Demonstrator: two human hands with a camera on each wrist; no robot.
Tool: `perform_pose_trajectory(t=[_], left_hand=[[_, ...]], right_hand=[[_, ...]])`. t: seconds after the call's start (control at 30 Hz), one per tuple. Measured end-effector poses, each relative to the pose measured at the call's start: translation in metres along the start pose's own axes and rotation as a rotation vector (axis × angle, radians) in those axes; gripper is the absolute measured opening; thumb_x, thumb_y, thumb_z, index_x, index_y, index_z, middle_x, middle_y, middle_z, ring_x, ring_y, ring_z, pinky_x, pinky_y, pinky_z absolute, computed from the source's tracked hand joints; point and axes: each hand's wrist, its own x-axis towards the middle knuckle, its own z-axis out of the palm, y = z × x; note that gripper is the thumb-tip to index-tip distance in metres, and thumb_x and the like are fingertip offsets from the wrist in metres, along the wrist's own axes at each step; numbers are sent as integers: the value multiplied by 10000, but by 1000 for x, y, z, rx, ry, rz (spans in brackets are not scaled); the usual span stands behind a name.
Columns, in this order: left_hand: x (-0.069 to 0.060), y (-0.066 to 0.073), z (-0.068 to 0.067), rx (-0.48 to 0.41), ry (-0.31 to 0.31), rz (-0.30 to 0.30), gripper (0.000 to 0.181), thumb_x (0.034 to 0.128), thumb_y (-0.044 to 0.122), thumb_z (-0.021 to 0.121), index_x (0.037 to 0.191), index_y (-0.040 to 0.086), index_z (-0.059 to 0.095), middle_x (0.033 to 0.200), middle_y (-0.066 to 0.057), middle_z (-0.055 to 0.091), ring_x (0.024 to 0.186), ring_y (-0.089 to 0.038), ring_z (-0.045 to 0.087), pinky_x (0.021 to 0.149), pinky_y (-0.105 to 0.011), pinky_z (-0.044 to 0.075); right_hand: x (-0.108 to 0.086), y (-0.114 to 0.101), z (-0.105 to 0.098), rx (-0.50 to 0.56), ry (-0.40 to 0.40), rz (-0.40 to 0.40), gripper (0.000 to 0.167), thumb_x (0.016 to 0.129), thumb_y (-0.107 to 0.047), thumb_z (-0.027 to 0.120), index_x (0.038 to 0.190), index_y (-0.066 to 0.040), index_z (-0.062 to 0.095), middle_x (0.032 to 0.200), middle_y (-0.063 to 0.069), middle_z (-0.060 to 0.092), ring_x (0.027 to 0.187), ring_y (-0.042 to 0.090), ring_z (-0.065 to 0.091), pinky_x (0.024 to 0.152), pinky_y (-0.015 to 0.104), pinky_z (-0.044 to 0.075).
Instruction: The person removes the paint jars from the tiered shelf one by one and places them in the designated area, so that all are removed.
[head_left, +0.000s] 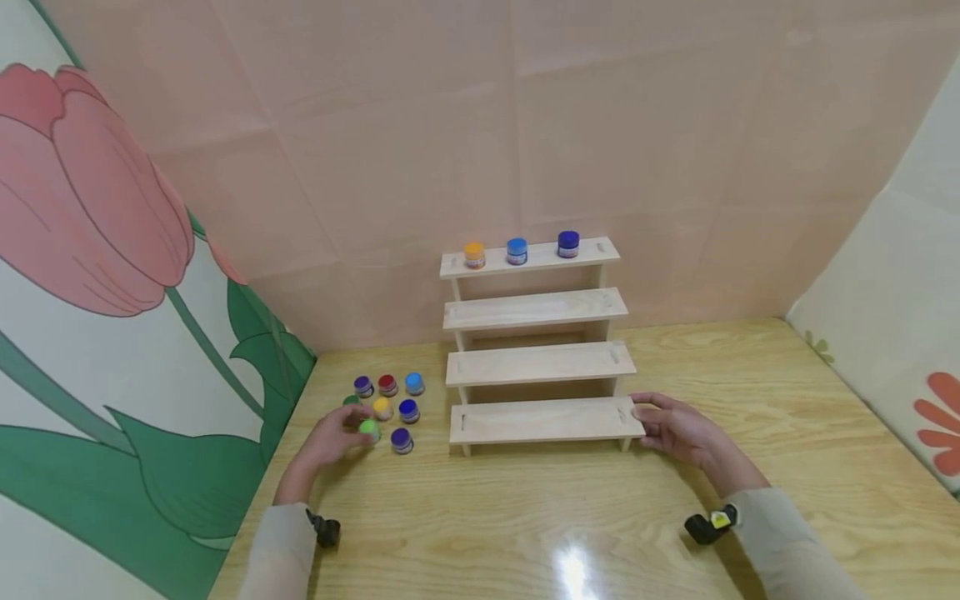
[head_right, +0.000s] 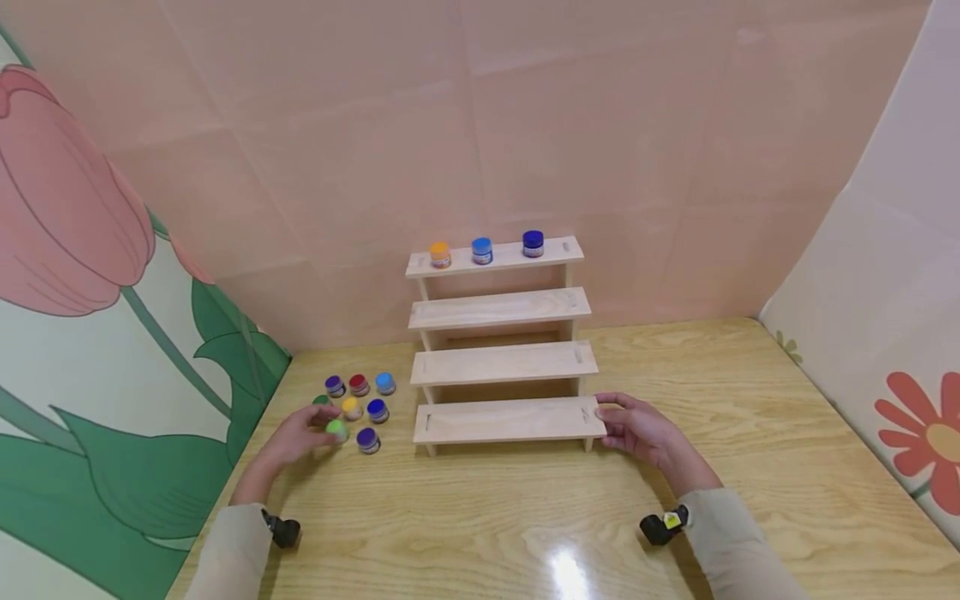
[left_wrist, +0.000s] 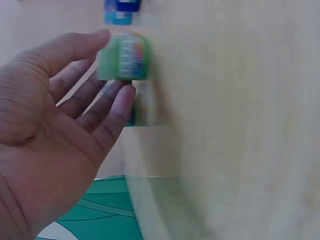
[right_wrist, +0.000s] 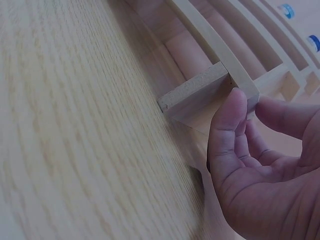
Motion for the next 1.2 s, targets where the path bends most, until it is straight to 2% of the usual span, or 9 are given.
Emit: perform_pose_trajectory(t=[0.13, 0.2, 0.3, 0.43, 0.53, 0.7, 0.93, 1.2], left_hand=[[0, 14, -11, 2, 31, 36, 390, 970, 201, 691, 1321, 53, 605, 1286, -188, 629, 1203, -347, 578, 1000, -528, 498], [2, 23, -16, 2, 45, 74, 398, 986, 225, 671, 1329, 38, 595, 1302, -211, 620, 1201, -357, 579, 992, -525, 500], [5, 39, -22, -7, 56, 116, 442, 989, 318, 670, 1340, 61, 591, 1331, -216, 607, 1222, -366, 569, 969, -516, 514], [12, 65, -24, -19, 62, 152, 486, 979, 422, 663, 1358, 128, 586, 1329, -164, 616, 1237, -345, 564, 941, -497, 531], [18, 86, -24, -32, 67, 188, 464, 985, 404, 660, 1362, 144, 584, 1340, -120, 611, 1241, -329, 569, 961, -505, 530], [28, 121, -25, -68, 71, 285, 425, 1003, 287, 656, 1365, 81, 572, 1372, -128, 593, 1264, -334, 560, 1053, -524, 482], [45, 163, -25, -126, 107, 303, 387, 996, 293, 662, 1344, 145, 583, 1355, -75, 603, 1254, -283, 563, 1040, -491, 499], [72, 211, -26, -188, 143, 390, 428, 984, 267, 676, 1355, 76, 585, 1356, -144, 612, 1246, -285, 575, 1054, -462, 493]], right_hand=[[0, 0, 0, 2, 3, 5, 276, 1032, -124, 581, 1294, -182, 517, 1028, 2, 721, 841, 119, 668, 724, 271, 583], [0, 0, 1, 1, 5, 8, 284, 1030, -125, 585, 1300, -182, 517, 1032, 1, 721, 845, 120, 668, 727, 272, 584], [0, -1, 0, 0, 9, 10, 301, 1025, -134, 597, 1311, -179, 516, 1041, 2, 721, 855, 122, 669, 731, 275, 584], [1, 0, -1, -3, 6, 8, 291, 1025, -138, 598, 1301, -186, 521, 1044, 1, 721, 856, 120, 670, 731, 271, 585], [1, 0, -1, -9, 5, 5, 268, 1026, -137, 595, 1280, -198, 531, 1043, -1, 720, 854, 117, 669, 729, 268, 585], [1, 1, -2, -8, -6, -2, 240, 1029, -137, 591, 1251, -218, 549, 1045, -4, 718, 859, 119, 672, 730, 269, 585], [2, 3, -3, 2, -64, -30, 216, 1040, -102, 552, 1208, -233, 589, 1019, -7, 728, 862, 116, 688, 727, 262, 587], [3, 3, -3, -7, -65, -32, 211, 1042, -106, 549, 1203, -233, 595, 1008, -11, 732, 858, 110, 690, 728, 261, 588]])
